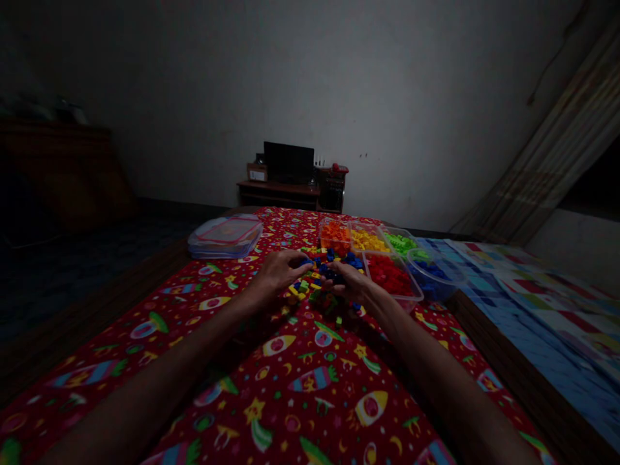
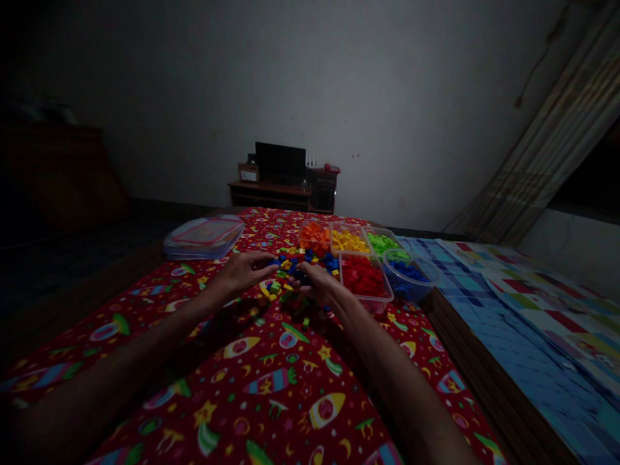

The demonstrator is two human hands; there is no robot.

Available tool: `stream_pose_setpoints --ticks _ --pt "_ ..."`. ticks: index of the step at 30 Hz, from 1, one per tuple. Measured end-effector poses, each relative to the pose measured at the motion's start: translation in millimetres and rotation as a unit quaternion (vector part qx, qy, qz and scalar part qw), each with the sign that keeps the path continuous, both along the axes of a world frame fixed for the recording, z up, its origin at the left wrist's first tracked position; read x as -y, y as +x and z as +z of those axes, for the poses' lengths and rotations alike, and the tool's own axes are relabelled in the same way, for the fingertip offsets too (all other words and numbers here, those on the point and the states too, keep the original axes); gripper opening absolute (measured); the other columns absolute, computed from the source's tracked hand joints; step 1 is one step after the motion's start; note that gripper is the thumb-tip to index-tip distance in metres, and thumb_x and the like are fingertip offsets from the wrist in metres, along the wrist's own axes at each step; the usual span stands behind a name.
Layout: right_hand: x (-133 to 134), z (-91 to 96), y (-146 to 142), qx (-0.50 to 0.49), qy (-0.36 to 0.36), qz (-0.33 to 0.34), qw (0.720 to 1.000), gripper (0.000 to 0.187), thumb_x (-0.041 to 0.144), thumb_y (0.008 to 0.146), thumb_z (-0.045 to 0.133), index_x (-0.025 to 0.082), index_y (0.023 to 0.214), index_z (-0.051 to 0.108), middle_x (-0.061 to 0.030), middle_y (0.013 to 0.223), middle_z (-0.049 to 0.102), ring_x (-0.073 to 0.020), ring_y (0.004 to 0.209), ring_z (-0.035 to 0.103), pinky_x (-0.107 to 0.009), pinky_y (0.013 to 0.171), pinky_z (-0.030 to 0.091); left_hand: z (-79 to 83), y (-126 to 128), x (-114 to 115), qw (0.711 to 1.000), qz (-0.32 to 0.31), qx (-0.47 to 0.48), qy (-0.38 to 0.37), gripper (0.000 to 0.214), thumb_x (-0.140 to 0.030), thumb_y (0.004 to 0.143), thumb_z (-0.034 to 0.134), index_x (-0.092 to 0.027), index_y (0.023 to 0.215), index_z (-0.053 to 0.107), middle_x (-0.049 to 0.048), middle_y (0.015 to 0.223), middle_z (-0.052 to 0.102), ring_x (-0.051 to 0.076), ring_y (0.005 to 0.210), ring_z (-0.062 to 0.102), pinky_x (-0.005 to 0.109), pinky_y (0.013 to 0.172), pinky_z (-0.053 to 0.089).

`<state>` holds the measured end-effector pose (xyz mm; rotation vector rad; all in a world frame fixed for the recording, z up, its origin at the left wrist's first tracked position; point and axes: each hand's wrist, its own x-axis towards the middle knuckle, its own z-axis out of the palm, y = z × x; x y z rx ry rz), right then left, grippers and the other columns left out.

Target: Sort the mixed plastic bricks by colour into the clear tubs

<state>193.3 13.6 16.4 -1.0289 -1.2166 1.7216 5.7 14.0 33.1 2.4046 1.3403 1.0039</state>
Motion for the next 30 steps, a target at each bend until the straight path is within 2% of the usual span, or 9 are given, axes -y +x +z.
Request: stream_pose_setpoints --ticks 6,11,15,19,22,23,25,27,30 --pt "11.5 2.7 -15.9 -0.104 -0.078 0.037 0.991 0.017 0.035 0.084 0.052 0.018 0.086 0.054 0.0026 0.062 0.052 -0.0074 0.052 0.051 -0.011 0.034 0.022 -19.0 8.4 -1.7 0.996 -0.066 0.031 0.043 0.02 -0.032 0.078 0.061 -0.019 0.09 0.069 0.0055 0.1 0.066 0.018 0.091 0.061 0.03 0.084 0.048" --pt "10.8 -8.2 -22.8 -0.123 -0.042 -0.003 0.991 0.022 0.033 0.076 0.067 0.016 0.085 0.057 0.0041 0.06 0.052 -0.0043 0.048 0.047 -0.01 0.034 0.021 -25.6 15.2 2.7 0.996 -0.072 0.051 0.023 0.015 -0.024 0.077 0.061 -0.018 0.09 0.065 0.0061 0.099 0.066 0.019 0.093 0.061 0.033 0.087 0.048" --pt "7.2 -10.5 -22.4 -0.102 -0.025 -0.005 0.994 0.028 0.031 0.066 0.076 0.014 0.076 0.057 0.0047 0.056 0.05 -0.0034 0.045 0.044 -0.011 0.034 0.023 -24.5 17.2 3.6 0.989 -0.047 0.136 -0.044 0.034 -0.032 0.071 0.066 -0.018 0.1 0.054 0.0069 0.101 0.065 0.022 0.095 0.062 0.037 0.084 0.05" --pt "3.6 9.9 -2.8 -0.087 0.018 -0.024 0.996 0.029 0.029 0.062 0.077 0.014 0.073 0.056 0.0038 0.059 0.053 -0.0021 0.046 0.043 -0.011 0.037 0.028 -23.3 16.4 0.3 0.975 -0.028 0.204 -0.082 0.048 -0.046 0.074 0.06 -0.019 0.11 0.046 0.0091 0.103 0.065 0.024 0.099 0.062 0.039 0.082 0.052" --pt "-2.2 34.8 36.4 0.013 0.145 -0.09 0.985 0.026 0.034 0.067 0.072 0.015 0.073 0.056 0.0028 0.062 0.056 -0.0034 0.048 0.047 -0.013 0.042 0.035 -23.0 13.1 -2.8 0.979 0.0 0.194 -0.066 0.042 -0.049 0.083 0.046 -0.018 0.112 0.048 0.0096 0.103 0.066 0.023 0.099 0.063 0.038 0.084 0.051" --pt "-4.6 42.6 53.9 0.078 0.197 -0.131 0.969 0.025 0.035 0.068 0.07 0.014 0.072 0.056 0.0033 0.06 0.055 -0.004 0.047 0.046 -0.014 0.042 0.035 -23.1 11.7 -3.6 0.982 0.004 0.18 -0.059 0.041 -0.048 0.084 0.043 -0.018 0.111 0.049 0.0097 0.103 0.066 0.023 0.098 0.063 0.038 0.084 0.051" --pt "-9.2 54.5 92.4 0.222 0.264 -0.227 0.911 0.02 0.032 0.071 0.065 0.015 0.069 0.055 0.0041 0.054 0.052 -0.0054 0.044 0.045 -0.016 0.043 0.034 -23.4 8.8 -4.5 0.988 0.003 0.146 -0.05 0.038 -0.045 0.084 0.042 -0.017 0.108 0.052 0.01 0.104 0.067 0.023 0.095 0.063 0.038 0.084 0.051" --pt "-12.8 59.7 130.8 0.351 0.284 -0.317 0.834 0.014 0.028 0.074 0.059 0.014 0.071 0.057 0.0031 0.053 0.053 -0.0083 0.045 0.048 -0.02 0.046 0.037 -23.7 6.5 -4.6 0.992 0.005 0.116 -0.047 0.037 -0.042 0.082 0.042 -0.017 0.106 0.054 0.0098 0.105 0.067 0.023 0.095 0.063 0.037 0.084 0.05" --pt "-14.8 54.2 178.3 0.512 0.268 -0.379 0.723 0.014 0.024 0.075 0.054 0.013 0.075 0.062 -0.0019 0.057 0.059 -0.0146 0.056 0.057 -0.025 0.058 0.044 -24.5 4.0 -4.9 0.994 0.017 0.099 -0.051 0.038 -0.04 0.082 0.042 -0.016 0.108 0.055 0.0093 0.105 0.067 0.022 0.095 0.064 0.035 0.084 0.051"
